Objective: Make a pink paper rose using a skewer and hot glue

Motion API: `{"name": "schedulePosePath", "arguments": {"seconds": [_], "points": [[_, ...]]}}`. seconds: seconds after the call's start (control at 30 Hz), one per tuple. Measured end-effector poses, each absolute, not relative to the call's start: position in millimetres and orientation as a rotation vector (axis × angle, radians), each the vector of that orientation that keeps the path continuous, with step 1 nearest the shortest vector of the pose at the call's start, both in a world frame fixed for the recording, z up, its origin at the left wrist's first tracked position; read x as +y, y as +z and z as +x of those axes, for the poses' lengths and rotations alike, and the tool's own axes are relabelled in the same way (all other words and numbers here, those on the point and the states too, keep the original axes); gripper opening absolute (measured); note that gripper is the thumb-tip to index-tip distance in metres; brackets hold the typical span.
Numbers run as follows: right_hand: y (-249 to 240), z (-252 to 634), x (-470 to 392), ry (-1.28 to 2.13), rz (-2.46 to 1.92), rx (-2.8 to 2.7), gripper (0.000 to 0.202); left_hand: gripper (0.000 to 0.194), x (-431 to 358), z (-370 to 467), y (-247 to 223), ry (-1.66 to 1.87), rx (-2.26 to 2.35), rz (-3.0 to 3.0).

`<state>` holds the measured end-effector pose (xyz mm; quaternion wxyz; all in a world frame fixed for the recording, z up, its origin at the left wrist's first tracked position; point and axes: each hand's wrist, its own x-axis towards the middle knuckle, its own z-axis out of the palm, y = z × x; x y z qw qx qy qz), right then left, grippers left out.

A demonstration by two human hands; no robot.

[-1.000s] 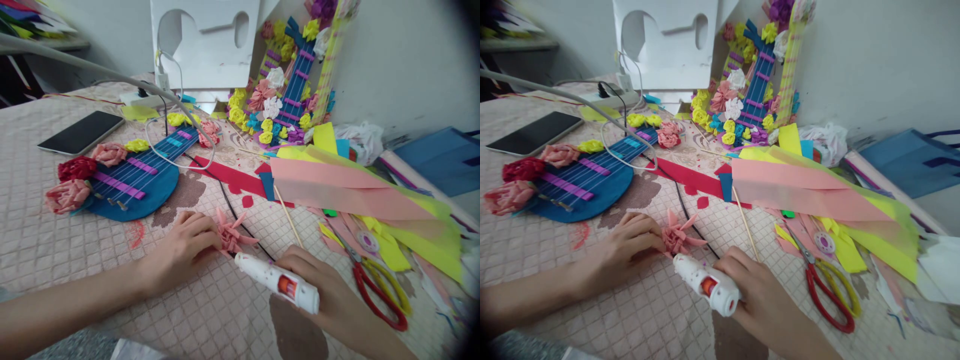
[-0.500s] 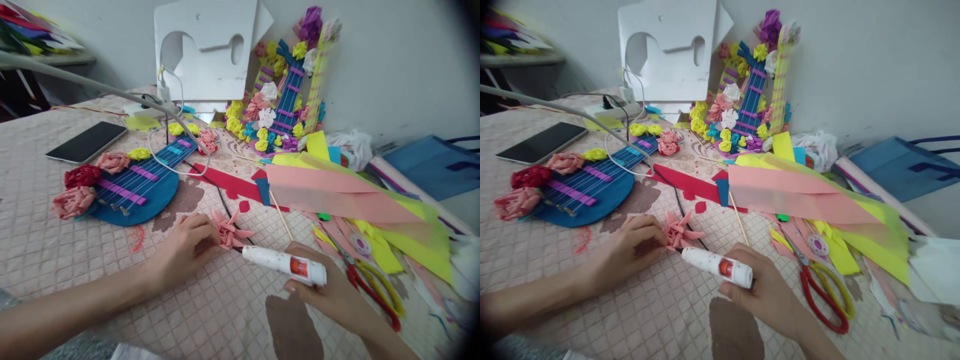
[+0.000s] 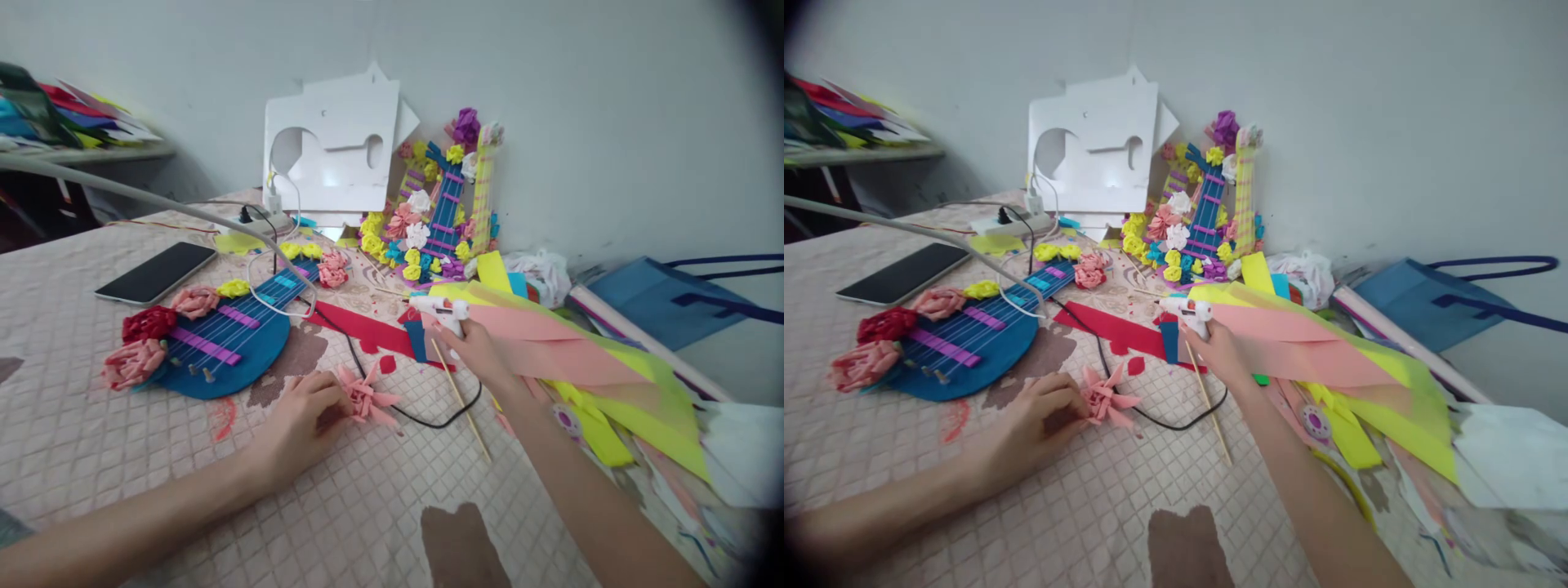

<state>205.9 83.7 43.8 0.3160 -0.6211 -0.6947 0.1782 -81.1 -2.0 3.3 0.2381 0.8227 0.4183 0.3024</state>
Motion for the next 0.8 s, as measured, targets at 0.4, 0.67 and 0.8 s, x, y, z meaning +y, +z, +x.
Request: {"name": "schedulePosePath", "arguments": {"seconds": [0.4,0.67,0.8], "points": [[2,196,127,0.320,-1.491,-1.851,0.036,0.007,1,-79,1,0.841,1.154,2.218],[23,175,58,-0.021,-1.439,-1.697,0.022,0.008,0,-79,4,0.837,1.157,2.219],[27,136,2,0.192,-1.262,-1.931,0.017,0.008,1,-78,6,0.826,1.171,2.217]]}}
